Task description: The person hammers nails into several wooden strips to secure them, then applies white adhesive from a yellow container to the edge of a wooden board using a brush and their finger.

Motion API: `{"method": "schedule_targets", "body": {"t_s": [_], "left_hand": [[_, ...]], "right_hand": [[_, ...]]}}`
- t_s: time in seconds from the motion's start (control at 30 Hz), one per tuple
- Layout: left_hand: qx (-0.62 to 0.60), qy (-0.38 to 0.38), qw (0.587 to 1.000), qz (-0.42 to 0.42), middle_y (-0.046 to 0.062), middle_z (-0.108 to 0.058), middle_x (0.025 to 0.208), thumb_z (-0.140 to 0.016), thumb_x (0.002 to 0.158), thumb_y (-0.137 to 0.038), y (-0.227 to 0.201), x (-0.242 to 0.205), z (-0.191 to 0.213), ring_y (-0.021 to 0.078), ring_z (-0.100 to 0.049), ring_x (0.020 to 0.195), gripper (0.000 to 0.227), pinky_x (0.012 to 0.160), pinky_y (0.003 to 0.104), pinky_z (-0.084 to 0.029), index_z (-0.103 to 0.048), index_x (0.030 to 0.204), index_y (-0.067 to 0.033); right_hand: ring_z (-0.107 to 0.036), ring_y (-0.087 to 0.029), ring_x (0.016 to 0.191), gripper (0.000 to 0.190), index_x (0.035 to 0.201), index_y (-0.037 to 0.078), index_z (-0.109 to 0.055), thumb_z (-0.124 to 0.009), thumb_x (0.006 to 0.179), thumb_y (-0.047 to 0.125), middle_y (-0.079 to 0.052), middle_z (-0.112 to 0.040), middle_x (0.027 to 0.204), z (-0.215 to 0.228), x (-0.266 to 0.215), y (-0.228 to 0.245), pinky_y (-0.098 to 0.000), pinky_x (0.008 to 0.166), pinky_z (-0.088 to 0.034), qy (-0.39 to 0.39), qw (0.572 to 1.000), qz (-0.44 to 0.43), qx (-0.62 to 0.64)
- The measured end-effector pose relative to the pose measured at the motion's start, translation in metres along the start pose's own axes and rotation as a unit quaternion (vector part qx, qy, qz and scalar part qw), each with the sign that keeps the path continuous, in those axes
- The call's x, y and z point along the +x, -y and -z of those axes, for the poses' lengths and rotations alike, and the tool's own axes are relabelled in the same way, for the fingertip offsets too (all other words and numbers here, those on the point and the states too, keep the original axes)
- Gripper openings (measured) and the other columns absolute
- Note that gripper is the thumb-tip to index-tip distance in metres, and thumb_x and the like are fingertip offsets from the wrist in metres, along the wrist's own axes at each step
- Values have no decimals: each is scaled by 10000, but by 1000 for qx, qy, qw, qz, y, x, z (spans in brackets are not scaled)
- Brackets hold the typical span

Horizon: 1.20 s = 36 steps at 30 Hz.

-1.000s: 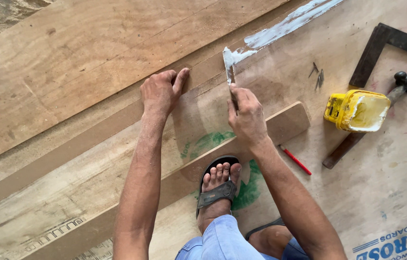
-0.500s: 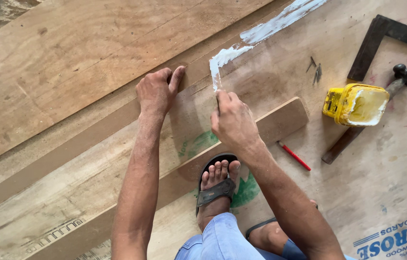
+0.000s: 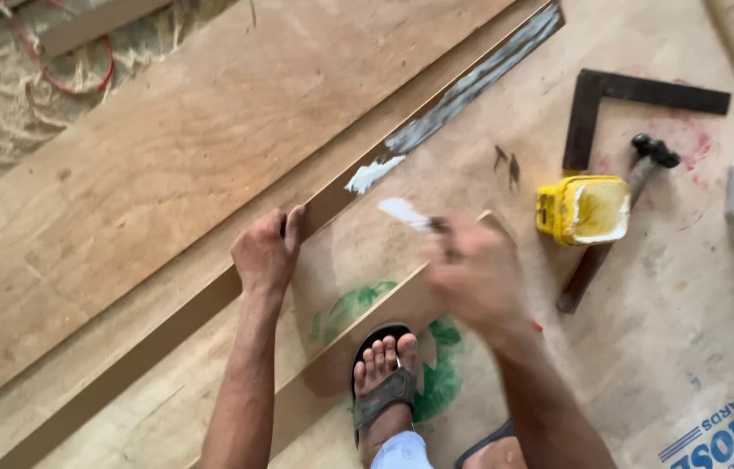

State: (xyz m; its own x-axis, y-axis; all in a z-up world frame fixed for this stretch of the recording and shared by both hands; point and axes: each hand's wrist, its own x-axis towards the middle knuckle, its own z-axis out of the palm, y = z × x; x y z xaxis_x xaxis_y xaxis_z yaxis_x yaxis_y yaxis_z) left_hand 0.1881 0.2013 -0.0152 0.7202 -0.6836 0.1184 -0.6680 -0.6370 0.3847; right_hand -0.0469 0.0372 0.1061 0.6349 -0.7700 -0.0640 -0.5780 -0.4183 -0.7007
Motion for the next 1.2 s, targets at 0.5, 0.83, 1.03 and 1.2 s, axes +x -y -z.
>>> {"method": "schedule_targets", "body": {"t_s": [0.5, 0.83, 1.03, 1.2], "left_hand": [[33, 85, 996, 22, 192, -682, 746, -607, 1045, -564, 13, 15, 0, 398, -674, 713, 541, 636, 511, -523, -694, 816, -82], [8, 54, 998, 3, 163, -671, 702, -575, 1035, -561, 17, 12, -1, 375, -668, 663, 552, 617, 495, -521, -660, 747, -98], [9, 40, 999, -5, 165, -671, 688, -590, 1027, -547, 20, 13, -1, 372, -668, 655, 561, 601, 497, -523, -663, 722, -82], [3, 77, 997, 25, 138, -645, 624, -565, 1029, -573, 17, 15, -7, 309, -659, 585, 585, 578, 475, -524, -644, 703, -93]], "right_hand": [[-721, -338, 893, 522, 1353, 61, -604, -766, 888, 233, -182, -757, 1012, 117, -17, -177, -461, 808, -562, -67, 954, -252, -150], [-656, -251, 874, 246, 1201, 61, -631, -681, 1019, 219, -138, -638, 1112, -7, 33, -74, -413, 794, -582, 5, 997, 72, -24], [-654, -418, 870, 944, 1687, 184, -55, -654, 958, 155, -218, -583, 1150, -97, 74, -73, -527, 781, -554, 64, 992, 65, -91], [-663, -401, 856, 985, 1680, 138, -10, -631, 918, 68, -235, -570, 1127, -115, 77, -81, -501, 803, -573, 27, 987, 129, -97]]}}
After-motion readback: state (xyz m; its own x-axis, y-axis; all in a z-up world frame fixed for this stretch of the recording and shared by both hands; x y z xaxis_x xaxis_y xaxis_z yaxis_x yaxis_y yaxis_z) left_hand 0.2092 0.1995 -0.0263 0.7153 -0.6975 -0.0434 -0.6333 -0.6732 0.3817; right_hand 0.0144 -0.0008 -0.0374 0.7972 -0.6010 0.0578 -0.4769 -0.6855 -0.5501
